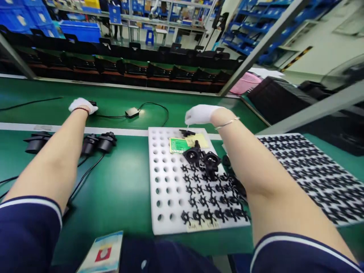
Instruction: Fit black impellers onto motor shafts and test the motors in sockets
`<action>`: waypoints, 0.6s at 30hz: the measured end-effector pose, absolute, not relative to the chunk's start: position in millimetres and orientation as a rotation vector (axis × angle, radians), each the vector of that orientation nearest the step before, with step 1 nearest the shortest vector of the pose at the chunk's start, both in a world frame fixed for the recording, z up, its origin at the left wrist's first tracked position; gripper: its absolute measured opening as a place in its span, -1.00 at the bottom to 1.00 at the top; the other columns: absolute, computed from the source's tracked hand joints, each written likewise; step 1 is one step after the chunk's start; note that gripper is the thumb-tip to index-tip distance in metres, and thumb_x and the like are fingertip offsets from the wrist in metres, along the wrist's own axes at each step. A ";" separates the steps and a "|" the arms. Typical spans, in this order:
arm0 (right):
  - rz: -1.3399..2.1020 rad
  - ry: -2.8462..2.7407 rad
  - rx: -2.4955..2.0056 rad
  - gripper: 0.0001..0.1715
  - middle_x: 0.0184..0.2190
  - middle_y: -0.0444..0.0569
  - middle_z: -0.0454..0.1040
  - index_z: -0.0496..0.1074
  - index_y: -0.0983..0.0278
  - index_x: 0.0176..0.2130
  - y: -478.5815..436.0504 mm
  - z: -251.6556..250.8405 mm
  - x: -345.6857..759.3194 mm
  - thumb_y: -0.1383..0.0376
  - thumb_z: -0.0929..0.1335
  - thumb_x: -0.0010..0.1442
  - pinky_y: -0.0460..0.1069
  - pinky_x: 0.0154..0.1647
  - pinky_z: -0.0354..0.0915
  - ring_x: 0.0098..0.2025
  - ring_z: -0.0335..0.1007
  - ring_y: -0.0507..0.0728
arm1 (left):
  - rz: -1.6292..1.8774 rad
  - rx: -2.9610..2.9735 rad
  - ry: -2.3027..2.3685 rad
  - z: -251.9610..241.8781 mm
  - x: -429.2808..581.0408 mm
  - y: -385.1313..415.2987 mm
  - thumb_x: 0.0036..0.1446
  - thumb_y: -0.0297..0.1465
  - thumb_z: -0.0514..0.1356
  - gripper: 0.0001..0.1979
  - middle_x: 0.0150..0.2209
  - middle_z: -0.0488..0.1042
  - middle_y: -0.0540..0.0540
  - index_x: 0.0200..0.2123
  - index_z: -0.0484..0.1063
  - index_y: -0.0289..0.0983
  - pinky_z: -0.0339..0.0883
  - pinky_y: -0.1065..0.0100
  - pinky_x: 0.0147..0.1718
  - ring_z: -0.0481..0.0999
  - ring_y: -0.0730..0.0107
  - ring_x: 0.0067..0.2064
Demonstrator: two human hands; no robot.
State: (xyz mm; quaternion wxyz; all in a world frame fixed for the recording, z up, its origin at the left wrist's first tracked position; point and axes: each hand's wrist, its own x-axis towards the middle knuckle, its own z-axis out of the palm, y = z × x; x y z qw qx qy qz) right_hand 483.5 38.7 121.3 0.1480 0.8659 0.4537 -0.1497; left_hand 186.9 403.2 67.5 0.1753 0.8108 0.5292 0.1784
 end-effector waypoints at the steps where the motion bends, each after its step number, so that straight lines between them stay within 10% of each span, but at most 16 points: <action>1: -0.476 1.258 2.491 -0.68 -0.06 0.07 0.68 0.71 0.20 -0.09 14.4 123.4 480.7 0.11 0.42 0.30 0.20 0.16 0.42 0.02 0.58 0.37 | 0.559 2.276 1.503 74.3 191.0 395.0 -0.03 0.30 0.38 -0.07 0.04 0.57 -0.28 0.09 0.46 -0.38 0.05 -0.39 0.39 0.26 -0.45 0.41; 7: -0.257 1.327 2.683 -0.12 0.32 0.30 0.45 0.26 0.30 0.49 -23.8 87.6 438.0 0.03 0.40 0.33 0.22 0.23 0.40 0.23 0.48 0.44 | 0.420 2.635 0.622 103.2 228.7 251.6 0.07 -0.22 0.43 -0.63 -0.19 0.59 -0.24 -0.18 0.62 -0.41 0.25 -0.11 0.34 0.48 -0.21 0.19; 12: -0.223 1.355 2.808 -0.46 0.18 0.36 0.55 0.49 0.44 0.25 0.3 79.4 413.9 0.31 0.35 0.34 0.29 0.29 0.34 0.22 0.48 0.48 | -0.258 2.675 -0.035 68.2 193.6 86.8 0.01 -0.49 0.36 -0.94 -0.37 0.58 -0.10 -0.40 0.64 -0.23 0.48 0.19 -0.15 0.56 0.15 -0.28; 18: 0.069 1.446 3.973 -0.51 0.04 0.04 0.56 0.33 0.31 0.21 -73.2 134.7 355.4 0.33 0.35 0.31 0.10 -0.05 0.54 -0.24 0.57 0.09 | -0.262 2.698 -0.087 35.0 125.4 -9.1 0.14 -0.17 0.41 -0.75 -0.17 0.58 -0.29 -0.32 0.58 -0.24 0.51 0.03 -0.17 0.59 -0.04 -0.17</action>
